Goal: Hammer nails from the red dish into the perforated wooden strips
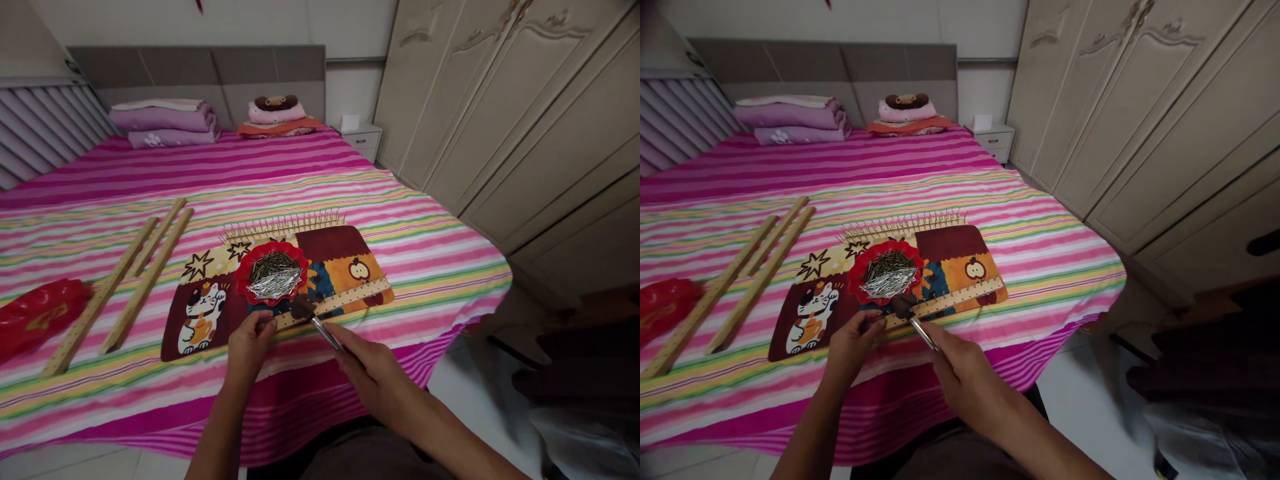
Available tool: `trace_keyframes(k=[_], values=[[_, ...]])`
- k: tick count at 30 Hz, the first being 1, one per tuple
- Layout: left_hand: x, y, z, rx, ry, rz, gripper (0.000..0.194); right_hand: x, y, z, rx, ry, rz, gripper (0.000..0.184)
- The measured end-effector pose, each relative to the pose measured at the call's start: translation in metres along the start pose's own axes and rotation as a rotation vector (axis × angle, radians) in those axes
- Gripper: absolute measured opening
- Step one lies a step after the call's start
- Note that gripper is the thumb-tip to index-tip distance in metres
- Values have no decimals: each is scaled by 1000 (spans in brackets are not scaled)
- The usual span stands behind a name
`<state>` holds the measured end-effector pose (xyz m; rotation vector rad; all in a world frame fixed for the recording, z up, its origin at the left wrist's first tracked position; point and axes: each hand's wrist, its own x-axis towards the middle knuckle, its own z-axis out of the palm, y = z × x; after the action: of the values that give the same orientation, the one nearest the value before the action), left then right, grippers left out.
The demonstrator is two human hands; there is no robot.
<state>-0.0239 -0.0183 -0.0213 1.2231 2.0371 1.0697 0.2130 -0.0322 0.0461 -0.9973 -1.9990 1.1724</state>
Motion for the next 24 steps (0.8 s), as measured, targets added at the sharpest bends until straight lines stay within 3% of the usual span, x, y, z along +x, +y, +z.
trace_keyframes(k=[3, 7, 11, 16, 20, 24], values=[[9, 4, -10, 47, 36, 28, 28, -20, 12, -9, -35, 79, 69, 44], [34, 18, -15, 340, 109, 223, 22, -36, 25, -14, -46, 129, 181, 45], [62, 31, -9, 661, -34, 360, 25, -37, 31, -14, -44, 139, 234, 45], [77, 42, 1, 965, -153, 282, 25, -35, 32, -12, -31, 131, 220, 46], [79, 44, -1, 978, -151, 286, 23, -35, 33, -11, 0, 140, 239, 46], [83, 36, -13, 778, -112, 291, 17, -36, 34, -11, 25, 139, 246, 45]])
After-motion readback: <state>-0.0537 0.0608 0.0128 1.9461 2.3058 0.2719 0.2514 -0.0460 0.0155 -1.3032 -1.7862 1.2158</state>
